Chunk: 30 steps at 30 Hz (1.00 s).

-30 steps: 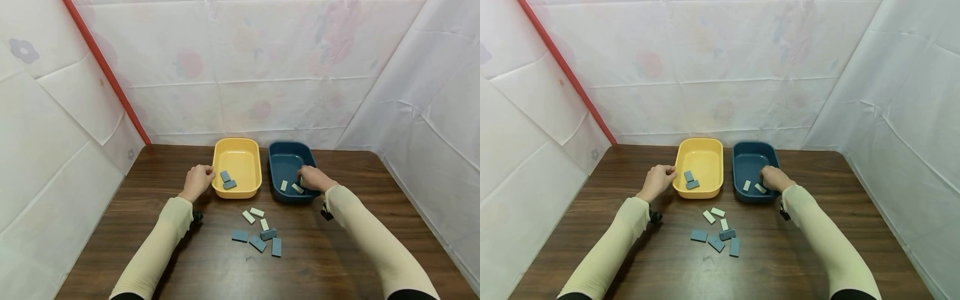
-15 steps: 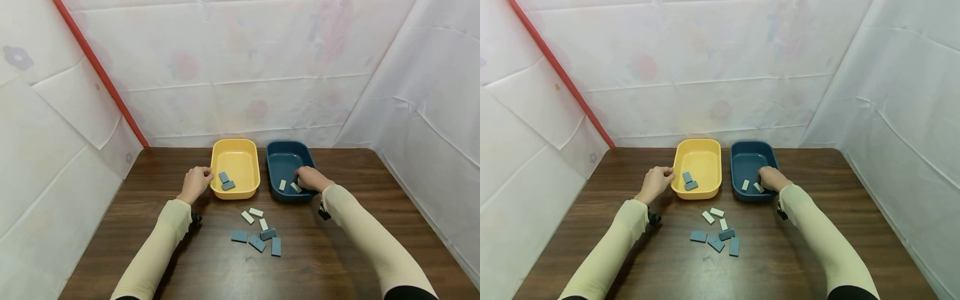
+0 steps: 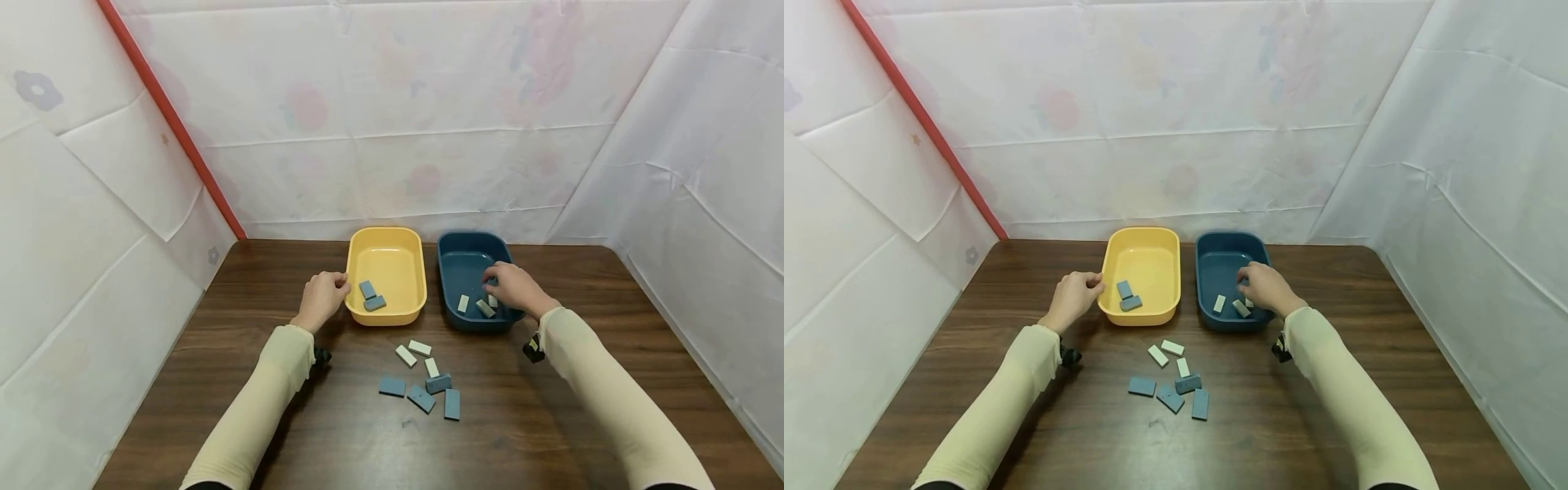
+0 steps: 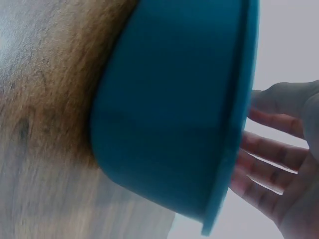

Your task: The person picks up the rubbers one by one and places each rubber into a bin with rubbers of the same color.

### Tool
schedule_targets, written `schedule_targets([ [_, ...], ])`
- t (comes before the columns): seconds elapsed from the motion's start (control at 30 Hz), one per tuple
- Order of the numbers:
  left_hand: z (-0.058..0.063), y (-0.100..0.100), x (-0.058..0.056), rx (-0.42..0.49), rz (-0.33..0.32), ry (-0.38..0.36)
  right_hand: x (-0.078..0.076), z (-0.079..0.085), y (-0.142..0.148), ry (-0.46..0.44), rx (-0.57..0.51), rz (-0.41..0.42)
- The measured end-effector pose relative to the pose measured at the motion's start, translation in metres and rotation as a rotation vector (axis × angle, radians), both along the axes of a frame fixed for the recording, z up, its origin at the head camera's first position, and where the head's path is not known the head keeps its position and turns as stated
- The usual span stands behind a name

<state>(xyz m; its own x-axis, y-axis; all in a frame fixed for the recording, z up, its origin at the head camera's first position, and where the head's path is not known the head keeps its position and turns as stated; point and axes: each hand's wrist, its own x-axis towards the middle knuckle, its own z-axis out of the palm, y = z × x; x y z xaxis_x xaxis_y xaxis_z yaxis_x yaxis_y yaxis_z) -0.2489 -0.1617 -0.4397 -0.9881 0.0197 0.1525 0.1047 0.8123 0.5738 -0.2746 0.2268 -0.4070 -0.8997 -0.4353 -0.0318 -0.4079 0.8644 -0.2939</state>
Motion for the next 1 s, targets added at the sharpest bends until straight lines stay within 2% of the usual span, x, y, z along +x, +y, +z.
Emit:
schedule_targets([
  [0.23,0.000,0.002,-0.001,-0.009,-0.003,0.012,0.001,0.004,0.006,0.053,-0.055,-0.036],
  [0.47,-0.001,0.005,-0.001,-0.001,0.002,0.000,0.008,0.005,0.015,0.099,-0.121,-0.088],
  [1.0,-0.001,0.009,-0.003,0.007,0.009,0.016,0.019,0.002,0.041,0.105,-0.153,-0.256],
])
